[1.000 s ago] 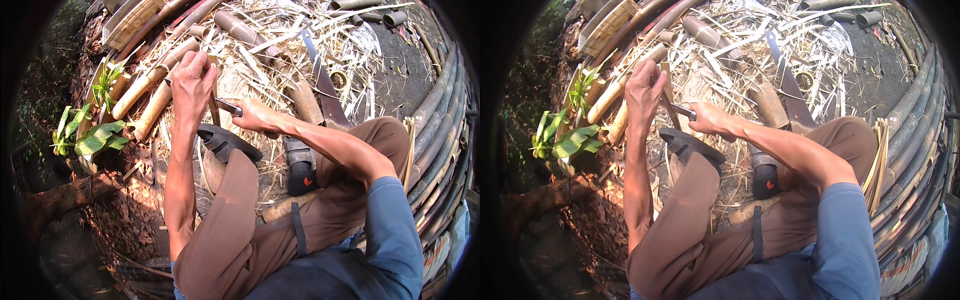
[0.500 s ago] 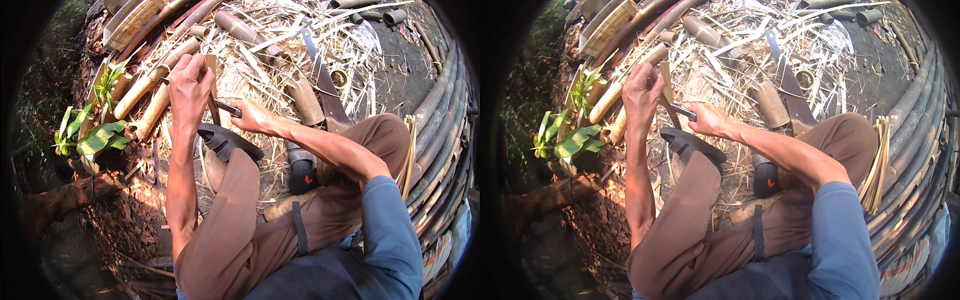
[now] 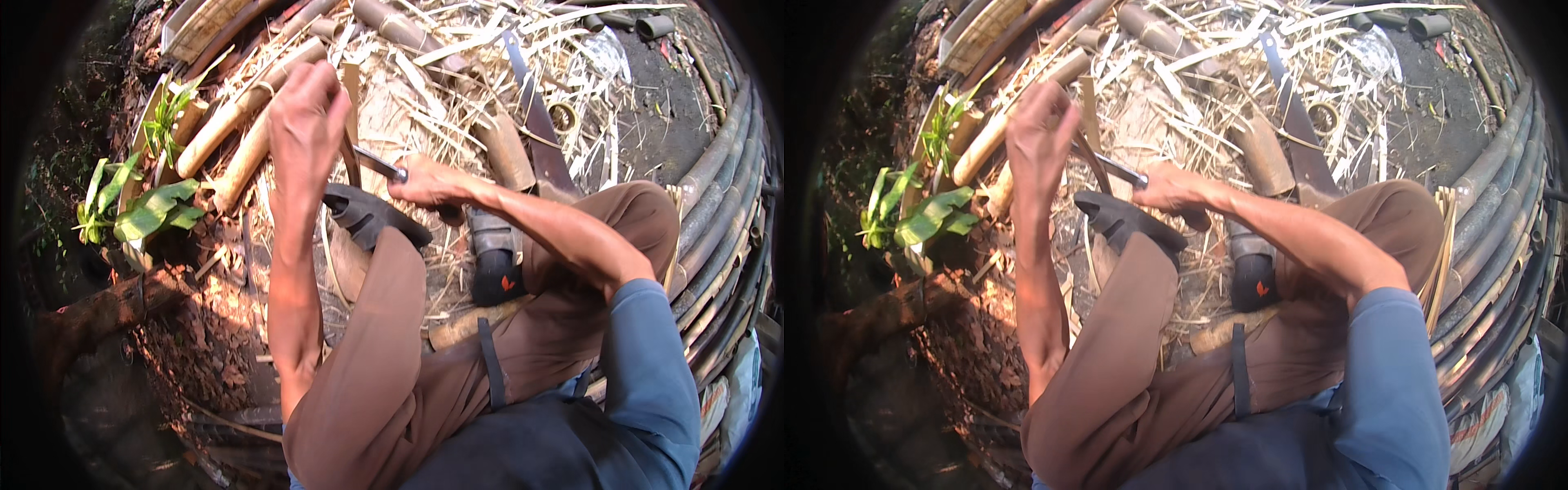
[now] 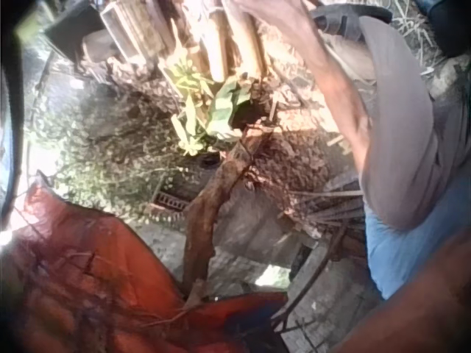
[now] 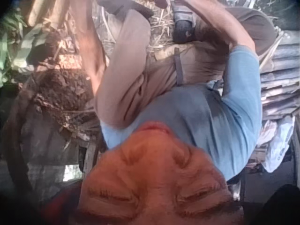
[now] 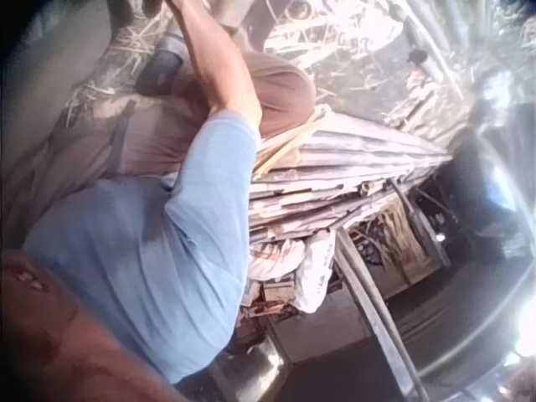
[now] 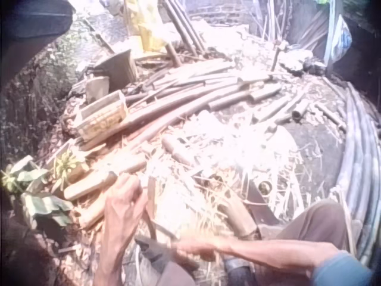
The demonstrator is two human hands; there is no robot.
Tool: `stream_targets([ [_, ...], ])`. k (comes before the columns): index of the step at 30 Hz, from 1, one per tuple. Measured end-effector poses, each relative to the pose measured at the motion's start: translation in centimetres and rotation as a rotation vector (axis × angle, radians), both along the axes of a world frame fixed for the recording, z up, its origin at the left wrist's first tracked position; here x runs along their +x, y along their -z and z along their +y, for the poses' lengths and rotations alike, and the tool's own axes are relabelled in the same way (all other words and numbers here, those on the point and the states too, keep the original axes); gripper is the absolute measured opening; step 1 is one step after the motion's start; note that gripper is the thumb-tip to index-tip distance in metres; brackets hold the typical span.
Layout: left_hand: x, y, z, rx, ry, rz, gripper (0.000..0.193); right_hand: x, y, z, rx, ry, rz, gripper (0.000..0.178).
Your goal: The person sits on the ground and uses a machete to split bamboo pieces into thin strips. They repeatedly position bamboo segments, strike them with the machete, and separate the resulting strips, accumulating a pile of split bamboo on the ground.
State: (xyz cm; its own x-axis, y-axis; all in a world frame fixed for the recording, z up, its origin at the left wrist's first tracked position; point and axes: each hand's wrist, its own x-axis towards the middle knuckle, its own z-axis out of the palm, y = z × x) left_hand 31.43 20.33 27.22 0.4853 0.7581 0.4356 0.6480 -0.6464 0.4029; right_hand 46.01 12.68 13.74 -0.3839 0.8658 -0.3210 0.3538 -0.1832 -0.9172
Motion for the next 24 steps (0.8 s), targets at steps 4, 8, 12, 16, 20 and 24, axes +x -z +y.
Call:
stream_targets([
  [4,-0.7,0.1,0.0,-0.099,-0.095,-0.033,0.010,0.5,-3.0,0.5,-0.161,-0.117,-0.074,0.029],
  [8,0.5,0.0,0.0,-0.057,-0.039,-0.054,0.010,1.2,-2.0,0.4,-0.038,-0.055,-0.125,0.026],
  [12,0.0,0.3,0.4,0.027,0.013,-0.037,0.011,0.4,0.7,0.4,0.226,-0.001,-0.184,0.024],
  [16,0.0,-0.3,-0.8,-0.116,-0.028,-0.127,0.012,0.3,1.4,-0.5,-0.059,-0.104,-0.132,0.022],
  [20,-0.7,-0.7,-2.0,-0.055,-0.073,-0.089,0.013,0.2,2.4,-0.8,0.282,-0.073,-0.321,0.022],
  [24,-1.0,-0.7,-2.6,-0.016,-0.077,-0.101,0.015,0.0,0.8,-1.7,0.137,-0.060,-0.164,0.028],
])
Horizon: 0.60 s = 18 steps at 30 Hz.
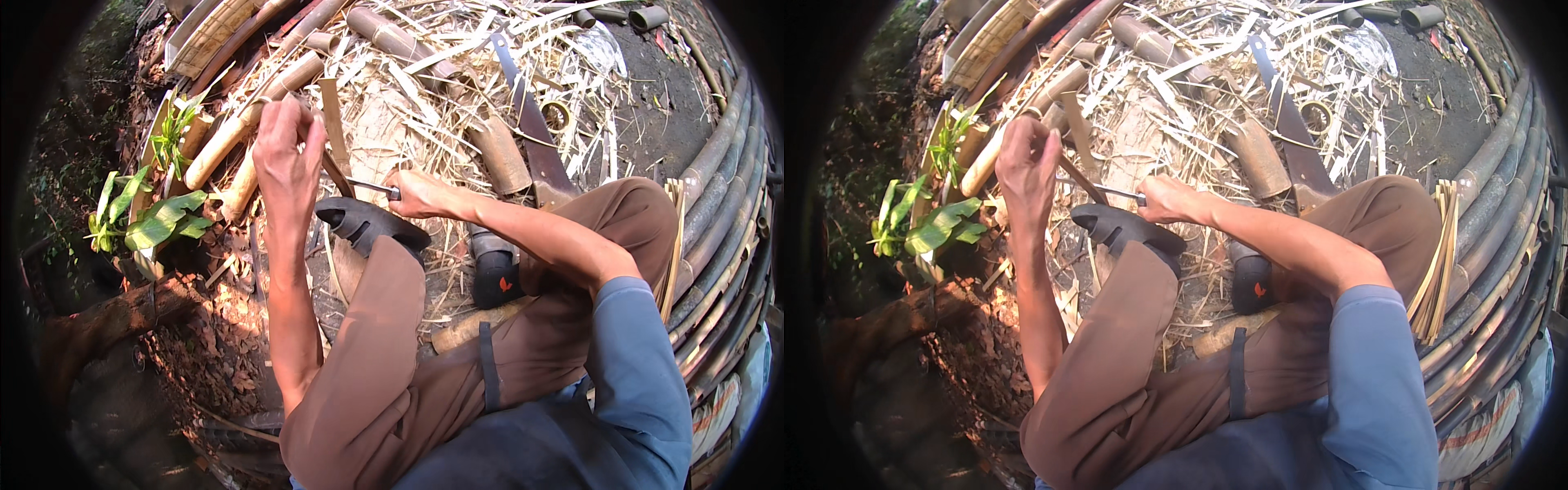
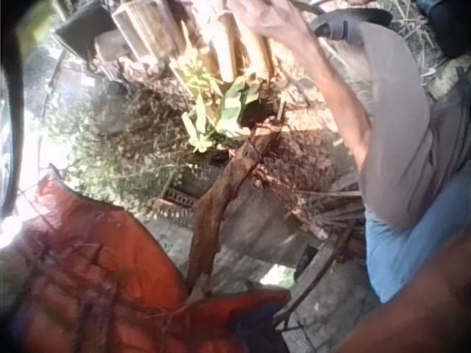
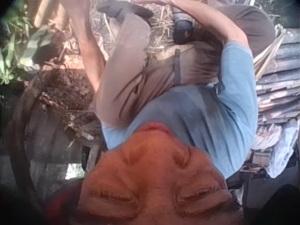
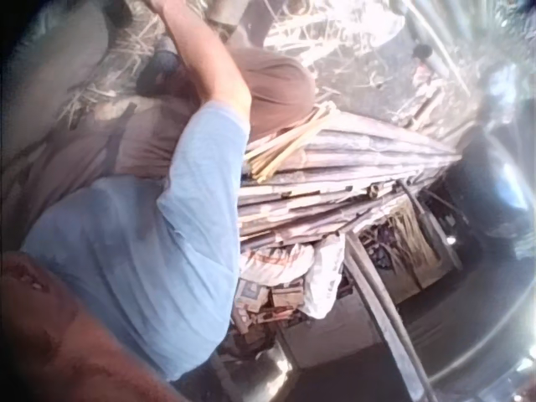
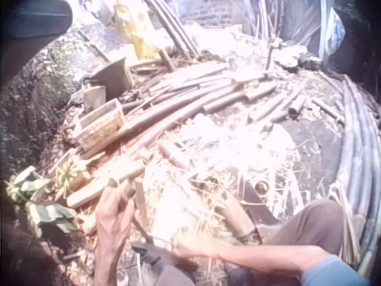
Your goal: The person sits on the ground and uses a machete to split bamboo pieces into thin strips. They repeatedly position bamboo segments, strike them with the machete, and separate the resulting strips, accumulating a pile of split bamboo on the ground.
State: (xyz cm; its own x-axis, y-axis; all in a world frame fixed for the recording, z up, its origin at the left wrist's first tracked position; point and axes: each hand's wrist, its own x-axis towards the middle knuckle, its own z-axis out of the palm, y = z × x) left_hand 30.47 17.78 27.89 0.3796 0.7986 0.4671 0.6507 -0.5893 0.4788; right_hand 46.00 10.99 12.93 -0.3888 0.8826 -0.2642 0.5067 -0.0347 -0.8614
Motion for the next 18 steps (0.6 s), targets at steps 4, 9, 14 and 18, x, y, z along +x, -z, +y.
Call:
stream_targets([
  [4,-1.6,1.3,0.6,-0.014,-0.063,-0.034,0.016,-3.0,6.1,-1.5,-0.169,-0.100,-0.040,0.025],
  [9,-2.4,2.7,0.3,-0.357,-0.151,-0.574,0.057,-2.7,7.0,-2.2,-0.033,-0.082,0.253,0.044],
  [14,-4.6,1.9,-0.7,-0.595,-0.187,-0.687,0.034,-3.8,1.3,-5.7,-0.583,-0.081,0.392,0.025],
  [18,-4.3,2.6,-1.3,-0.507,-0.151,-0.598,0.021,-4.7,1.3,-7.8,-0.207,0.002,0.160,0.034],
])
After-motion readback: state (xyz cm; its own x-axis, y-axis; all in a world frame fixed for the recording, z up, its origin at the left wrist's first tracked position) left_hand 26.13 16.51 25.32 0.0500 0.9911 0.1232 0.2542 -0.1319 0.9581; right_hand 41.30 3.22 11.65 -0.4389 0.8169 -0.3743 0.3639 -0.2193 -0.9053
